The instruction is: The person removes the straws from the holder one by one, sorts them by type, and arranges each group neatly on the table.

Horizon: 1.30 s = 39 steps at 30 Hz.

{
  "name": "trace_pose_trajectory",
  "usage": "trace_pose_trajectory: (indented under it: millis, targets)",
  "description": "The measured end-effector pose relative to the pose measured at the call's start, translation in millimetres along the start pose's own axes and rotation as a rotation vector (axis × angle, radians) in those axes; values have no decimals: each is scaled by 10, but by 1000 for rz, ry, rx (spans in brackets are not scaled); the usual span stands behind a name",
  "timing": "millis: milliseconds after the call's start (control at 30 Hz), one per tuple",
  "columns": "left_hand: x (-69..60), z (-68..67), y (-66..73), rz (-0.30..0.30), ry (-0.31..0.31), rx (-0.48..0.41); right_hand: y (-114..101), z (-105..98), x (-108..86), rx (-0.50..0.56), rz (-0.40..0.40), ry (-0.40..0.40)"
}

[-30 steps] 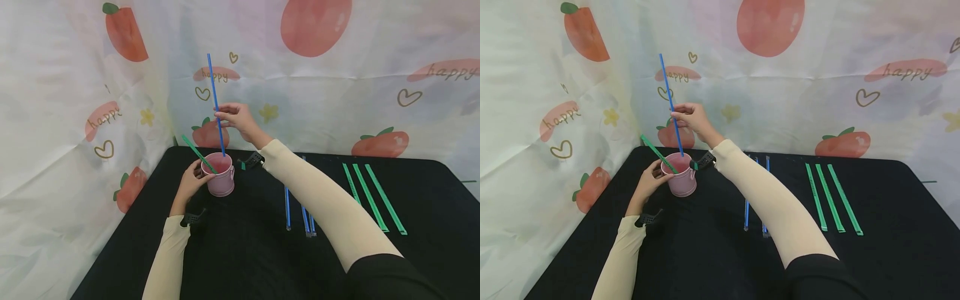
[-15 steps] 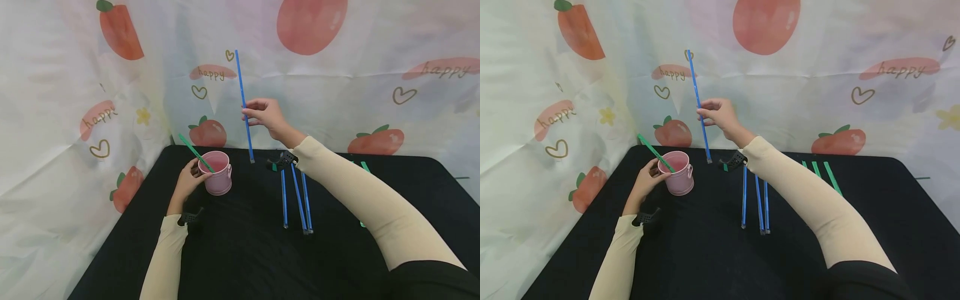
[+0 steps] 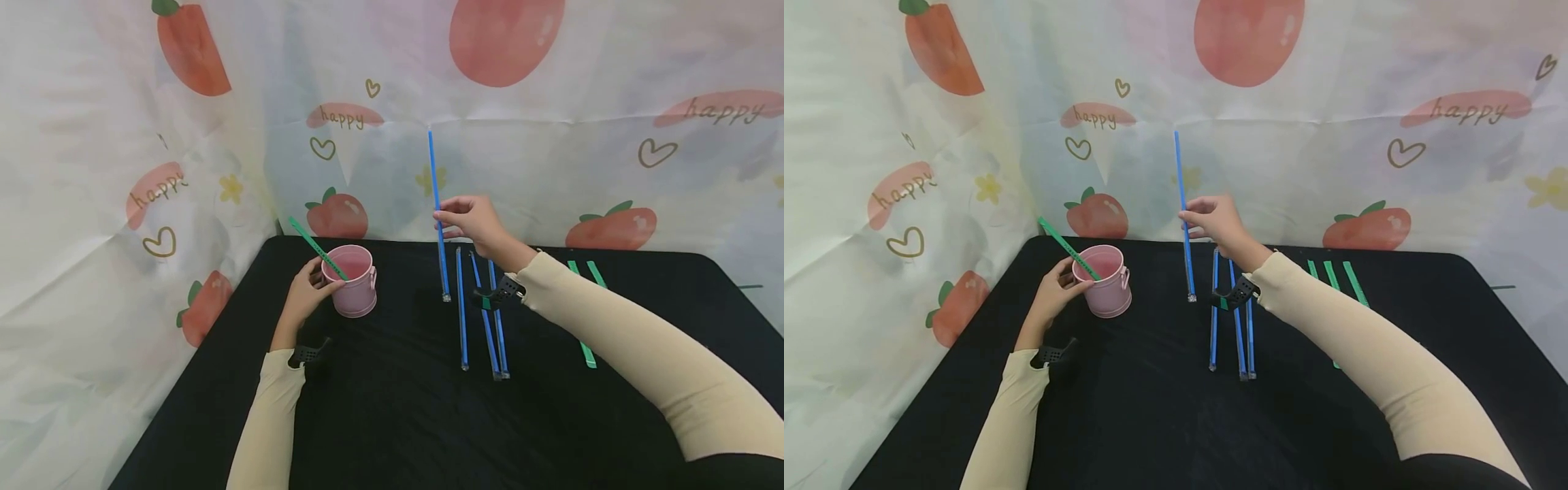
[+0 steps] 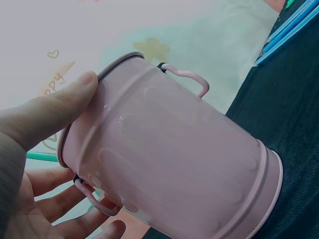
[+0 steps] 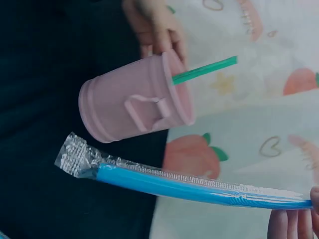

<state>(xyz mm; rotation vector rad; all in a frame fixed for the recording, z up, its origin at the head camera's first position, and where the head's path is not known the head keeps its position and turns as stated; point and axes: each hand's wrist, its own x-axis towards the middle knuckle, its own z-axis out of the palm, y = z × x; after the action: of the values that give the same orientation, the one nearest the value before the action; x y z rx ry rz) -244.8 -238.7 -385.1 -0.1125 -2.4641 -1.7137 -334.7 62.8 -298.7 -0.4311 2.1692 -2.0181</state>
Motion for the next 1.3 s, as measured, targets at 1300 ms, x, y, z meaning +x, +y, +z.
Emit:
trace_pose_trajectory:
  millis: [1300]
  targets:
    - [30,-4,-47,0,-2,14,1301,94,-272,-224,293,145]
